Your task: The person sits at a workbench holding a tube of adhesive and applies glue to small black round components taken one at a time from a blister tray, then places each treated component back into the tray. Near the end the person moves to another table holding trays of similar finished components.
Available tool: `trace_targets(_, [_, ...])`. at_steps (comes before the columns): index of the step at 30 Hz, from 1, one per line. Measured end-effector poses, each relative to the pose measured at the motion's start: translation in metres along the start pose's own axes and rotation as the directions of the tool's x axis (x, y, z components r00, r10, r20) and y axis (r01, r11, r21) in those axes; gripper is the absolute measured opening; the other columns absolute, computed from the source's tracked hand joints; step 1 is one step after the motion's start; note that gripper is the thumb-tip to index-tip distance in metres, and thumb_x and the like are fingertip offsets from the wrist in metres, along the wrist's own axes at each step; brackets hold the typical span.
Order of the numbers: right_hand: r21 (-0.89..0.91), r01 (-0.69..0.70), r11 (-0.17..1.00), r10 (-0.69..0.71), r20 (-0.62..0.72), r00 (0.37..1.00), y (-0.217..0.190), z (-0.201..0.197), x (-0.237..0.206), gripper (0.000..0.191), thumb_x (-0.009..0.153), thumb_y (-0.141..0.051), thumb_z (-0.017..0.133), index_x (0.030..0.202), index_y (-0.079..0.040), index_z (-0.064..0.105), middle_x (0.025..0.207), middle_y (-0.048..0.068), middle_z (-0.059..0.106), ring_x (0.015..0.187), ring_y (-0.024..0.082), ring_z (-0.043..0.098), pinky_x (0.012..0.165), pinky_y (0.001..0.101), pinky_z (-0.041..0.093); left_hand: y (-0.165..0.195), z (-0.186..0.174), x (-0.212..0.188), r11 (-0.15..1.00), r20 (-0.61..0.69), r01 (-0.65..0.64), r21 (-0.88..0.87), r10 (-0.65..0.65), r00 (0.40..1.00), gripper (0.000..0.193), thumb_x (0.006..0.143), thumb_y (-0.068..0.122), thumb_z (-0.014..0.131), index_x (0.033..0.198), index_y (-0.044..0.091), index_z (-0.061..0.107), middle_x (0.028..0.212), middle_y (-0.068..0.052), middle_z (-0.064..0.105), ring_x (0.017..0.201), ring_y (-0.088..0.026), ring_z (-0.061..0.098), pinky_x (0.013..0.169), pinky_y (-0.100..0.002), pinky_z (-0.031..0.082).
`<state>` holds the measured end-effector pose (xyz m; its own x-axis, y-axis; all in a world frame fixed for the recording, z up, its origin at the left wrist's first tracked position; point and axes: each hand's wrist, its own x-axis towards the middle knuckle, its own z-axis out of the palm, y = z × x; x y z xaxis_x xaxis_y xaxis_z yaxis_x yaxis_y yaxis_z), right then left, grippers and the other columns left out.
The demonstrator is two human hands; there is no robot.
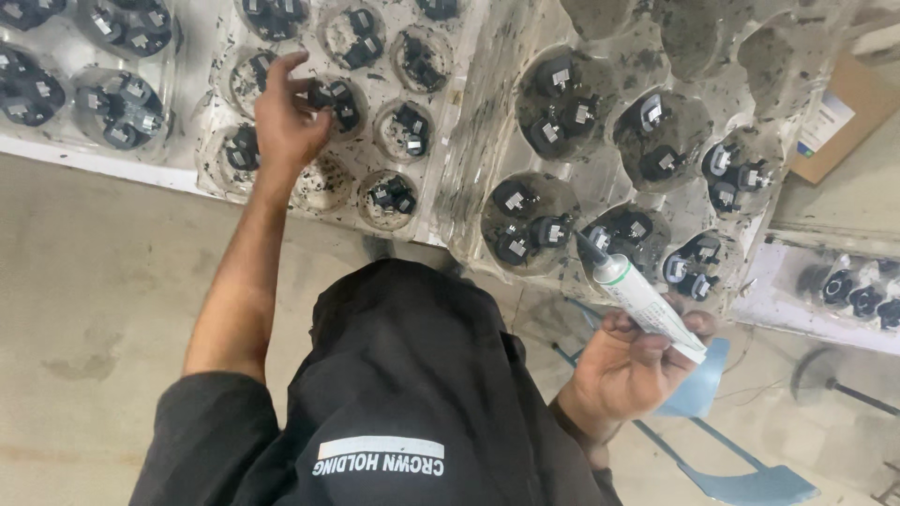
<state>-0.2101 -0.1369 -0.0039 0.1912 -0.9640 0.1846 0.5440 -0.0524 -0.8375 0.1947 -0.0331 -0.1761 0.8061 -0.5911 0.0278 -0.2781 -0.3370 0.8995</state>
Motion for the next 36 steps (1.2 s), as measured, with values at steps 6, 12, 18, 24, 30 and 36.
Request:
trace_targets(6, [-0.053,-0.022,0.998,0.024,0.041,0.999,0.008,0.021,-0.002,0.047,0.092,-0.01,0.087,0.124,-0.009,0.052,0.113,0.012,0.063,0.084,0.021,0.067,0.073,0.0294,0.058,0.081,0.005,-0.071,0.554,0.153,0.154,-0.818,-0.049,0.987,0.055,0.088,-0.016,0.073,0.136,0.003,0.052,0.126,-0.012,0.071,0.124,-0.018,0.068,0.1,-0.032,0.062])
trace_targets(12, [-0.355,0.323,0.877,-0.295,0.134,0.946,0.022,0.025,-0.012,0.041,0.096,-0.007,0.087,0.115,-0.011,0.051,0.105,0.009,0.059,0.092,0.021,0.062,0.08,0.0291,0.057,0.176,-0.008,-0.115,0.668,0.267,0.121,-0.734,0.121,0.956,0.046,0.085,-0.018,0.076,0.127,-0.001,0.066,0.129,-0.01,0.07,0.115,-0.015,0.067,0.104,-0.029,0.057])
trace_targets(18, [-0.422,0.526,0.738,-0.43,0.306,0.849,0.026,0.028,-0.015,0.042,0.09,-0.017,0.084,0.112,-0.012,0.049,0.093,0.01,0.061,0.093,0.024,0.065,0.078,0.0344,0.064,0.208,-0.019,-0.122,0.716,0.34,0.123,-0.687,0.167,0.925,0.05,0.088,-0.017,0.069,0.135,-0.001,0.066,0.119,-0.007,0.066,0.105,-0.014,0.071,0.091,-0.029,0.066])
trace_targets(24, [-0.411,0.472,0.78,-0.391,0.269,0.88,0.022,0.036,-0.016,0.041,0.093,-0.013,0.085,0.112,-0.012,0.048,0.095,0.009,0.058,0.095,0.024,0.065,0.079,0.0353,0.066,0.203,-0.007,-0.128,0.588,0.353,0.243,-0.772,0.078,0.932,0.043,0.087,-0.021,0.063,0.127,-0.003,0.065,0.116,-0.009,0.072,0.101,-0.014,0.074,0.092,-0.029,0.065])
trace_targets(30, [-0.477,0.513,0.713,-0.396,0.331,0.857,0.021,0.04,-0.013,0.039,0.089,-0.006,0.082,0.106,-0.009,0.046,0.098,0.01,0.059,0.09,0.023,0.063,0.071,0.0377,0.068,0.199,-0.009,-0.132,0.605,0.411,0.298,-0.738,0.054,0.91,0.047,0.088,-0.022,0.061,0.13,-0.002,0.067,0.107,-0.009,0.074,0.095,-0.013,0.076,0.086,-0.026,0.063])
trace_targets(36, [-0.582,0.535,0.613,-0.327,0.429,0.842,0.006,0.045,-0.013,0.04,0.085,0.002,0.082,0.102,-0.01,0.048,0.098,0.011,0.062,0.087,0.026,0.068,0.071,0.036,0.068,0.201,-0.01,-0.132,0.638,0.412,0.281,-0.717,0.063,0.909,0.049,0.087,-0.022,0.06,0.131,-0.001,0.068,0.111,-0.007,0.071,0.094,-0.012,0.075,0.085,-0.024,0.062])
